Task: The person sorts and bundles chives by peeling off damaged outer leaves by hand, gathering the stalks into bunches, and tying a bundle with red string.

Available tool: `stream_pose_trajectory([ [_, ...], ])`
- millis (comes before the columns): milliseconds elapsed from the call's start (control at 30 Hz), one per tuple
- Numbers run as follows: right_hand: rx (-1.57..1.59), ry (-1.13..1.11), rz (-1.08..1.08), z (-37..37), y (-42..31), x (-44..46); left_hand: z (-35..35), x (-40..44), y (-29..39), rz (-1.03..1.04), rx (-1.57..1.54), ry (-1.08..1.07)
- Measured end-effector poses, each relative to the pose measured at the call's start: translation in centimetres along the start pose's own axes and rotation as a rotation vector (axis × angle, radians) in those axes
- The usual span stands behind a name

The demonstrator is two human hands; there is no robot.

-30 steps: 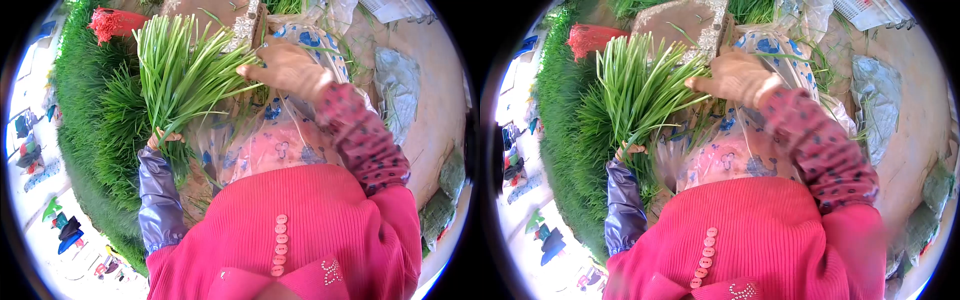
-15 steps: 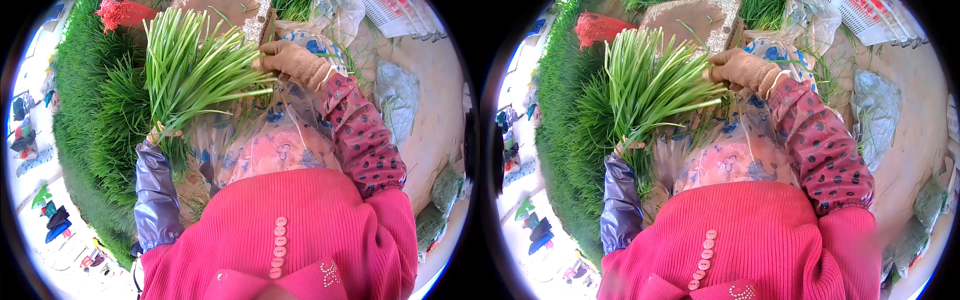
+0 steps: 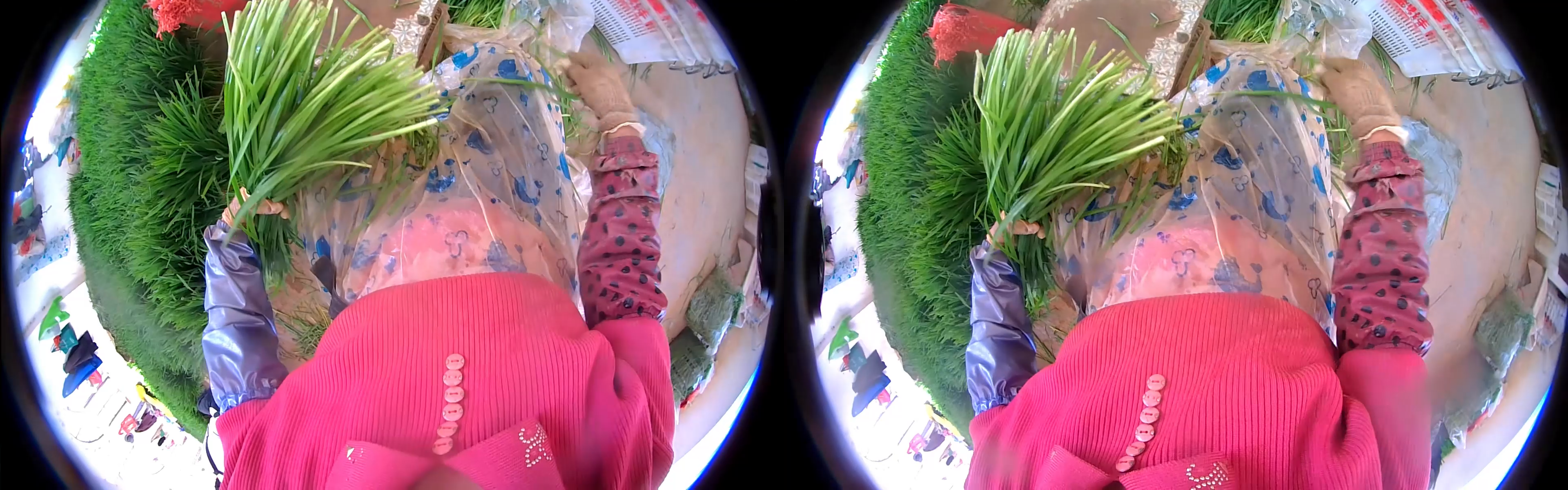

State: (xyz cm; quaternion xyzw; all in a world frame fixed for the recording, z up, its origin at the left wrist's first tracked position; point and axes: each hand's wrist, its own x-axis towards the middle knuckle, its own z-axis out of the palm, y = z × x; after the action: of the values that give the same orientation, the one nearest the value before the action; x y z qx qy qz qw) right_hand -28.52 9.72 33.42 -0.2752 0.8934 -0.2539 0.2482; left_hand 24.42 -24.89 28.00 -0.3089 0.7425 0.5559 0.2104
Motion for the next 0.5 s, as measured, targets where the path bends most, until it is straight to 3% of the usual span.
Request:
stream_pose_trajectory([
  [33,-0.120,-0.021,-0.003,-0.7,0.3,-0.5,0.0,0.0,0.0,-0.001,0.001,0.004],
  [100,-0.584,0.239,-0.149,-1.1,0.0,-2.8,-0.1,0.1,0.1,0.002,0.004,0.012],
  [167,-0.289,0.279,-0.453,0.0,-2.6,-4.6,-0.1,0.1,0.2,-0.002,0.005,0.021],
  [233,0.032,-0.181,-0.278,1.5,-6.7,-6.3,-0.2,0.2,0.5,0.000,0.015,0.024],
  [300,-0.194,-0.380,-0.427,3.8,-9.7,-6.8,-0.4,0.2,0.8,-0.003,0.022,0.027],
  [367,-0.427,-0.425,-0.409,8.2,-9.8,-5.4,-0.4,0.3,0.9,-0.003,0.026,0.029],
  [467,-0.482,-0.301,-0.553,10.5,-10.0,-4.8,-0.4,0.2,1.1,-0.006,0.029,0.037],
  [500,-0.388,-0.225,-0.472,10.3,-10.6,-5.0,-0.4,0.2,1.2,-0.005,0.026,0.039],
])
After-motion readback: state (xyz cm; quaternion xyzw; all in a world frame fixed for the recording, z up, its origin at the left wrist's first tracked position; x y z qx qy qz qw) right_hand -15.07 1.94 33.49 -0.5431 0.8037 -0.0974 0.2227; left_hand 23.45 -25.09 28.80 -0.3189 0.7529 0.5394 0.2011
